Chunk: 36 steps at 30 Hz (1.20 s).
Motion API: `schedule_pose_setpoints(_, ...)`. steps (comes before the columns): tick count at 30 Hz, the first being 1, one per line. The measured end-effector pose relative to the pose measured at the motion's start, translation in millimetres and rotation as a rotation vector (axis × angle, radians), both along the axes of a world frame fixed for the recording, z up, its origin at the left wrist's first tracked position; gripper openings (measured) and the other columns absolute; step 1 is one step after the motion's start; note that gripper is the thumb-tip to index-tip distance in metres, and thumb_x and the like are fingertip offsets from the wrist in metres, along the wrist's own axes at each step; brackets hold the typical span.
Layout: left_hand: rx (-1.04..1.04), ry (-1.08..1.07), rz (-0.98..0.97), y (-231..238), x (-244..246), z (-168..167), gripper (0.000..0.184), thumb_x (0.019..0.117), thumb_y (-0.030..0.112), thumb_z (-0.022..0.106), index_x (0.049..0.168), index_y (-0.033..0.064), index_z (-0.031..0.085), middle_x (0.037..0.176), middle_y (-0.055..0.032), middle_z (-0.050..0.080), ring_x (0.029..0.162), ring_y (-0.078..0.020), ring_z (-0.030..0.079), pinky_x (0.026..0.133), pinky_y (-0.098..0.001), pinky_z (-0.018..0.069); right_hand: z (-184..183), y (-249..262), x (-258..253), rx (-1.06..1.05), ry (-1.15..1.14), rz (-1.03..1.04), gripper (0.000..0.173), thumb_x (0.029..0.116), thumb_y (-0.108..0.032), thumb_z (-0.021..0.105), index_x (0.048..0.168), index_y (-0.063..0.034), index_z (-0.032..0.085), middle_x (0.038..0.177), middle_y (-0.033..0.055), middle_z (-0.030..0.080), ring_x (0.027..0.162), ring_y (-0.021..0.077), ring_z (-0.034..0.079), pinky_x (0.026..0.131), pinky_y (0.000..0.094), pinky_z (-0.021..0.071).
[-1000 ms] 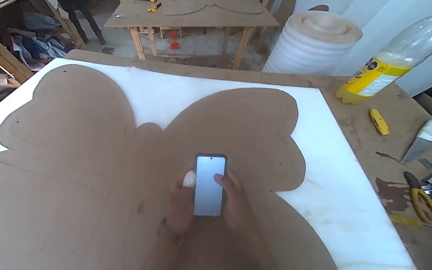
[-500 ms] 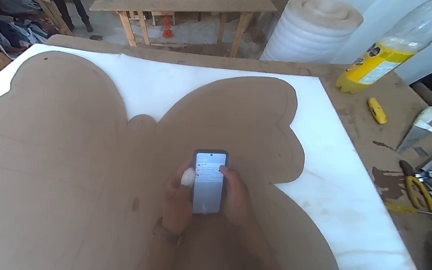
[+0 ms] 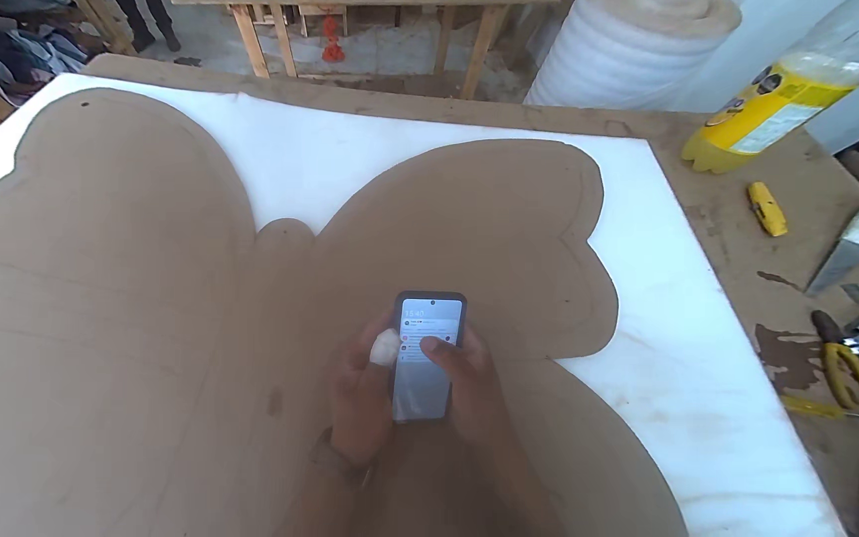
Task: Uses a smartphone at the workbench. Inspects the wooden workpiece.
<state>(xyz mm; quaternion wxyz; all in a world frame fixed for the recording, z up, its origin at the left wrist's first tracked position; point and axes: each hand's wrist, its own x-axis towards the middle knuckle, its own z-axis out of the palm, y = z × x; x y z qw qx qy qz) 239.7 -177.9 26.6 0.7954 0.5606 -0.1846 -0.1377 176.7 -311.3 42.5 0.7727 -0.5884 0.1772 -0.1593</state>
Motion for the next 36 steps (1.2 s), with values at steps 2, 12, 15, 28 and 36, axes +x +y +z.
schedule_pose_setpoints(2, -0.009, -0.004, -0.003, -0.3, -1.8, 0.8, 0.038, 0.1086, 0.025, 0.05, 0.144, 0.0159, 0.059, 0.125, -0.0132, 0.069, 0.104, -0.0251, 0.071, 0.085, -0.0434, 0.0627, 1.5, 1.7, 0.4, -0.034, 0.009, -0.022, 0.043, 0.0953, -0.035, 0.072, 0.132, -0.0159, 0.062, 0.11, 0.0121, 0.073, 0.093, 0.025, 0.073, 0.077, 0.0399, 0.0637)
schedule_pose_setpoints(12, 0.004, -0.047, -0.012, -0.5, -3.4, 4.1, 0.038, 0.1081, 0.022, 0.049, 0.144, 0.0143, 0.06, 0.128, -0.0116, 0.067, 0.107, -0.0248, 0.069, 0.088, -0.0432, 0.0622, 5.0, 6.6, 3.3, -0.137, 0.133, -0.114, 0.05, 0.0853, -0.052, 0.08, 0.121, -0.0178, 0.069, 0.099, 0.0084, 0.075, 0.083, 0.0243, 0.074, 0.069, 0.0397, 0.0645)
schedule_pose_setpoints(15, 0.012, -0.047, -0.014, 0.0, -3.3, 5.5, 0.038, 0.1084, 0.024, 0.049, 0.144, 0.015, 0.059, 0.127, -0.0116, 0.068, 0.106, -0.0246, 0.07, 0.087, -0.0433, 0.0624, 4.6, 6.6, 2.2, -0.121, 0.111, -0.1, 0.049, 0.0881, -0.052, 0.077, 0.122, -0.0173, 0.068, 0.1, 0.0094, 0.075, 0.083, 0.0249, 0.074, 0.069, 0.0408, 0.0646)
schedule_pose_setpoints(28, -0.116, 0.175, 0.225, 10.9, 13.2, 1.5, 0.04, 0.1097, 0.033, 0.046, 0.148, 0.0264, 0.054, 0.13, -0.0115, 0.067, 0.109, -0.026, 0.069, 0.086, -0.0481, 0.0616, -14.0, -5.5, -4.6, 0.206, -0.049, 0.522, 0.064, 0.1022, -0.048, 0.057, 0.158, -0.028, 0.033, 0.134, 0.0177, 0.061, 0.107, 0.034, 0.069, 0.076, 0.0505, 0.0639)
schedule_pose_setpoints(36, -0.093, -0.09, -0.142, 30.8, 28.3, 6.0, 0.062, 0.1085, 0.037, 0.044, 0.165, 0.0273, 0.02, 0.155, -0.0109, 0.048, 0.132, -0.0295, 0.056, 0.102, -0.0495, 0.0548, -7.8, -4.0, 1.3, 0.436, -0.229, 0.439, 0.059, 0.1008, -0.018, 0.054, 0.157, -0.0205, 0.034, 0.134, 0.0248, 0.058, 0.106, 0.0406, 0.069, 0.078, 0.0597, 0.0617)
